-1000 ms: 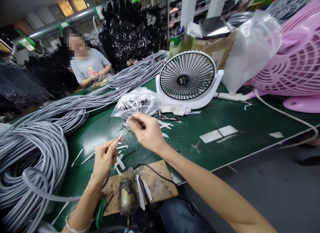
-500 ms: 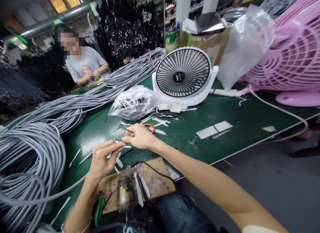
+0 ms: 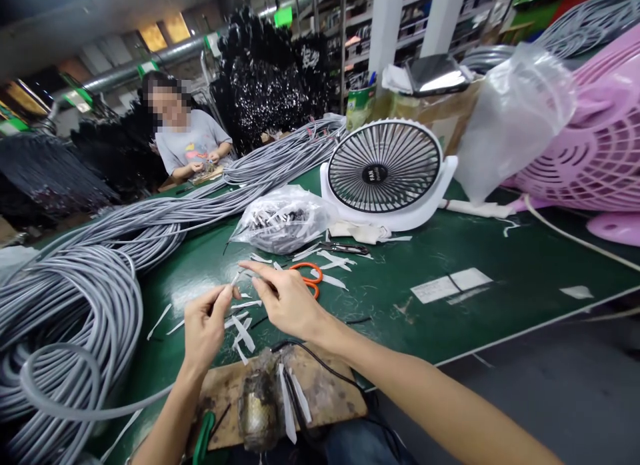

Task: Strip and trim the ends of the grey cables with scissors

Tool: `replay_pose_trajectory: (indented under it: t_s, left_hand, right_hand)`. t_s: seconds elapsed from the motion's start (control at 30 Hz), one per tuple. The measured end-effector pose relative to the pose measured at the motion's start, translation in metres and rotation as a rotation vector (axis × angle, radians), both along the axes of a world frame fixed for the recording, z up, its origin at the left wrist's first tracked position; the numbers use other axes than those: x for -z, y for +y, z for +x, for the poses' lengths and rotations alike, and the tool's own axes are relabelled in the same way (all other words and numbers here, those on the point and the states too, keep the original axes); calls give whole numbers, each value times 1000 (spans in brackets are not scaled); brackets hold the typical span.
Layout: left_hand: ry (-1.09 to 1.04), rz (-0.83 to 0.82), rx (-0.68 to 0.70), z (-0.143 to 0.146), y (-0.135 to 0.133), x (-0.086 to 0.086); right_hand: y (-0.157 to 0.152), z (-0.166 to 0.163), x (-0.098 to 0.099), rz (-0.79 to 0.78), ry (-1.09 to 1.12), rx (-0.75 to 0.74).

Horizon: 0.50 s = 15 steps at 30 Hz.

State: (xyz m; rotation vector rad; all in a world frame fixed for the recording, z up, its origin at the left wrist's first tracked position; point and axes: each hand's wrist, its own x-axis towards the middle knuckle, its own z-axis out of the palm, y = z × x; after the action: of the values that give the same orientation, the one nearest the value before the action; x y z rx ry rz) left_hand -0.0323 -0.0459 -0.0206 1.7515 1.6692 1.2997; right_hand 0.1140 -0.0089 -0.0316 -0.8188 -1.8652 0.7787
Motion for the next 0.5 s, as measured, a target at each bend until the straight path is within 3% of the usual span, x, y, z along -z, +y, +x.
replay_pose_trajectory:
  t_s: [0.3, 0.4, 0.5]
  left_hand:
    - [-333, -213, 106, -2, 2, 5]
    - [-418, -256, 123, -2, 2, 5]
    - [-361, -212, 120, -1, 2, 4]
  right_hand:
    - [1, 1, 9, 260, 17, 3]
    - [0, 0, 7, 255, 33, -7]
    - [0, 0, 5, 196, 32, -5]
